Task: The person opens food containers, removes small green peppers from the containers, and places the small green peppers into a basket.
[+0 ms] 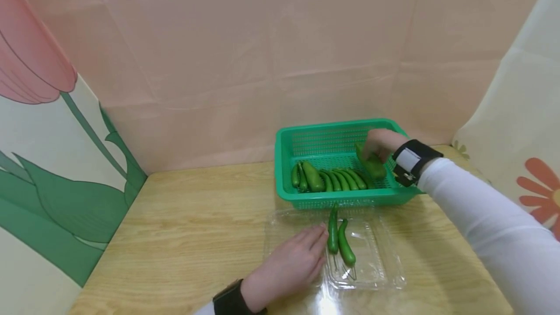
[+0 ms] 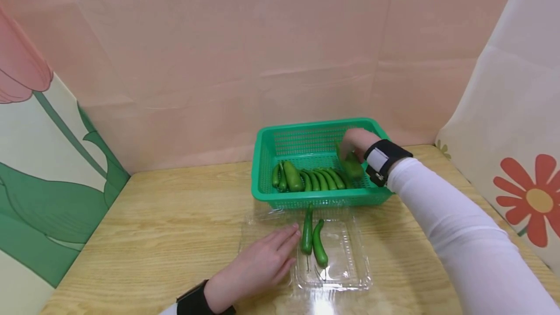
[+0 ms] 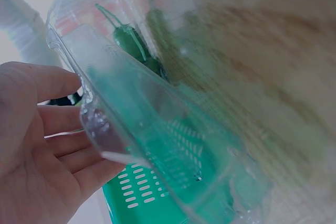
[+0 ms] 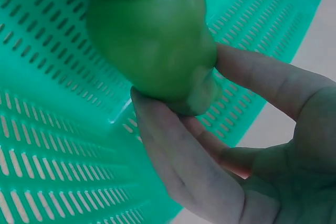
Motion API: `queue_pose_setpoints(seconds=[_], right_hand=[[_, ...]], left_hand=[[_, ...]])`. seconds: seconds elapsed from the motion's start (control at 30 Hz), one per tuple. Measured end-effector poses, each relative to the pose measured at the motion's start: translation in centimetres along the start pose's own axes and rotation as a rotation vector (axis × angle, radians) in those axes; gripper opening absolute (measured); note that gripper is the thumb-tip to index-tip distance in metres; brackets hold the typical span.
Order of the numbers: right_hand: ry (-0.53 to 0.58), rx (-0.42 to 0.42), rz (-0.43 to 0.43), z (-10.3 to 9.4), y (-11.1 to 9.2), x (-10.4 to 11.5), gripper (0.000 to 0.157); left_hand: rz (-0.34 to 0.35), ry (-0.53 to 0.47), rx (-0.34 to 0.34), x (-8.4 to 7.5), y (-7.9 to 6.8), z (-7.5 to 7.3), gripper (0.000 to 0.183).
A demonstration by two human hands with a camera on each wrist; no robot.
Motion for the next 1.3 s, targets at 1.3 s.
queue_pose_setpoints(seconds=[1.3], right_hand=[[-0.924,-0.501,-0.185,-1.6,-1.0,0.7,0.068]], left_hand=[[-0.008,-0.021,0.009,0.1,0.1,-0.1,0.050]])
Point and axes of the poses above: each hand's wrist, its own y-axis towards the middle knuckle, its own z-axis out of the palm, x = y × z, the point moved 6 cm from there along y, towards the middle knuckle, and after that the axes turned 7 degrees about y, right-handed, at the moved point
